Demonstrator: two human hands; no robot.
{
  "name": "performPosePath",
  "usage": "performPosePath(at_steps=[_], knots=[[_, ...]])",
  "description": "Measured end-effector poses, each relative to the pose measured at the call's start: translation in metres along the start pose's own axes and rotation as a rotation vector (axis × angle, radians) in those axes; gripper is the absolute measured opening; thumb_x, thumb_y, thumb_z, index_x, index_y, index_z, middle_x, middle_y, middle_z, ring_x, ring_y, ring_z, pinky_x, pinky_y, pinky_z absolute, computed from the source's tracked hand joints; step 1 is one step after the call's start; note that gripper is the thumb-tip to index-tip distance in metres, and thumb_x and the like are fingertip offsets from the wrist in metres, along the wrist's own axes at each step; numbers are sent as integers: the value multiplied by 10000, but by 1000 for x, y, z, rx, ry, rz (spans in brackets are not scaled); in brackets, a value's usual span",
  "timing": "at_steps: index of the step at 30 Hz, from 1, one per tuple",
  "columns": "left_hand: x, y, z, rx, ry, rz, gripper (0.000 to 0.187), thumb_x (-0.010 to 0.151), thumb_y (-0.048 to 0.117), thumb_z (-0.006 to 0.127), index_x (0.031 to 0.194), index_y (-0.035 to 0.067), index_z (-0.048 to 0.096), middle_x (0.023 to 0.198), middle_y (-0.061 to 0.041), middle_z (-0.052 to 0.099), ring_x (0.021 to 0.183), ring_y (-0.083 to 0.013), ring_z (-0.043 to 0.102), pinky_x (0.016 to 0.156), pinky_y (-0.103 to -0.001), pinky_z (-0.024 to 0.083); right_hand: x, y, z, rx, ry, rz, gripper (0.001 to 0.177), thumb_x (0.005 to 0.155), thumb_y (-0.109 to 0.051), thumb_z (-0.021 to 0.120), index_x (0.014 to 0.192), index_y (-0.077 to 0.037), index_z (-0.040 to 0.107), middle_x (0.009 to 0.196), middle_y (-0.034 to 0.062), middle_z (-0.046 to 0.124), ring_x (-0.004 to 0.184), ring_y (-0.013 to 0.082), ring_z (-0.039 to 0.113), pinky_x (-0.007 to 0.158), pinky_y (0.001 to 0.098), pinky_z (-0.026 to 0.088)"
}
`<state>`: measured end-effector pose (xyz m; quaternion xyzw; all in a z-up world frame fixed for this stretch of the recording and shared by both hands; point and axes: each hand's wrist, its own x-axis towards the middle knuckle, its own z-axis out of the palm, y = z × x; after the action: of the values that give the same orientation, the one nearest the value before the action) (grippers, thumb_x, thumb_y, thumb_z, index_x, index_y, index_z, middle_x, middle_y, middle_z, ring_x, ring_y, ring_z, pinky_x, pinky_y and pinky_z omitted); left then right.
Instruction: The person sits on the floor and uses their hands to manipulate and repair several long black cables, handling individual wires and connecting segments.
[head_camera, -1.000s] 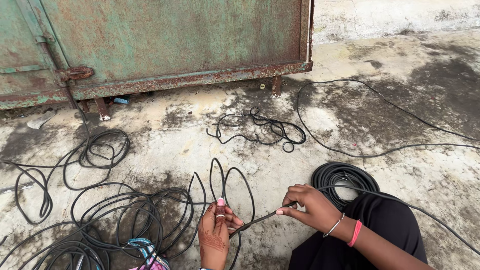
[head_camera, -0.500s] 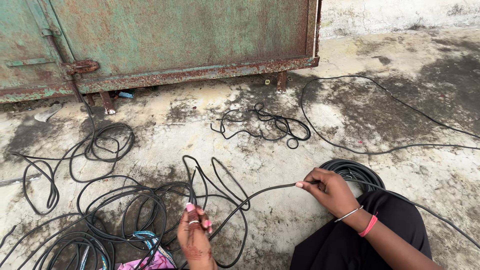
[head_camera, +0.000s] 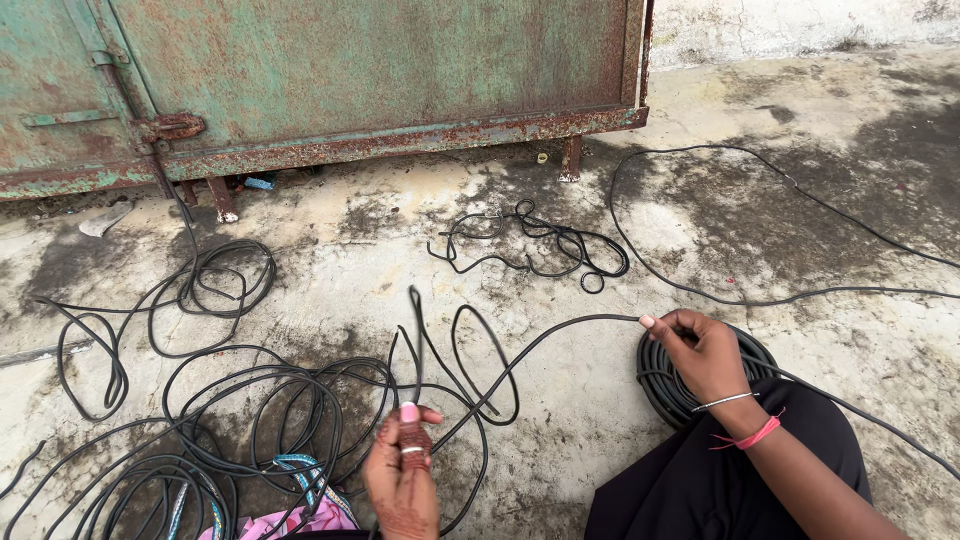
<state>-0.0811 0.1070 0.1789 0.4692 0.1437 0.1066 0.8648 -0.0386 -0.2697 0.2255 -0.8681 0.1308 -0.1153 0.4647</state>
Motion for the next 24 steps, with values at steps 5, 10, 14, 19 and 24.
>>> performPosePath(at_steps=[5,10,14,19,24], knots=[[-48,-31,14,1102,-607,36,360,1019,215,435,1241,172,715,726,-102,695,540,-147,633,466,-300,530,8,7,0,-10,74,39,416,940,-390,729,761,-15,730,525,-64,428,489,36,287,448,264,233],[-47,-81,-8,976,-1092,589,371,990,160,543,1277,-47,654,994,-263,729,785,-339,751,661,-446,622,18,14,-3,41,58,-2,444,953,-403,726,753,-7,729,538,-75,400,512,27,270,464,266,211],[-55,-88,-10,1052,-1020,590,308,1064,176,511,1264,26,692,959,-216,762,823,-314,782,703,-468,601,16,19,-6,-46,56,30,432,947,-393,731,757,-6,744,522,-64,380,508,38,259,462,269,210],[-59,-41,9,959,-867,592,244,1058,170,559,1183,9,695,840,-177,753,651,-235,764,618,-381,618,12,26,5,38,-11,2,395,941,-359,725,773,-2,748,527,-73,449,514,27,281,455,272,217],[-60,-11,36,1000,-472,167,219,992,237,618,957,115,796,505,-18,574,419,-67,524,414,-303,380,4,19,9,33,-85,-38,396,949,-351,727,769,2,731,569,-56,492,552,27,325,482,260,274]])
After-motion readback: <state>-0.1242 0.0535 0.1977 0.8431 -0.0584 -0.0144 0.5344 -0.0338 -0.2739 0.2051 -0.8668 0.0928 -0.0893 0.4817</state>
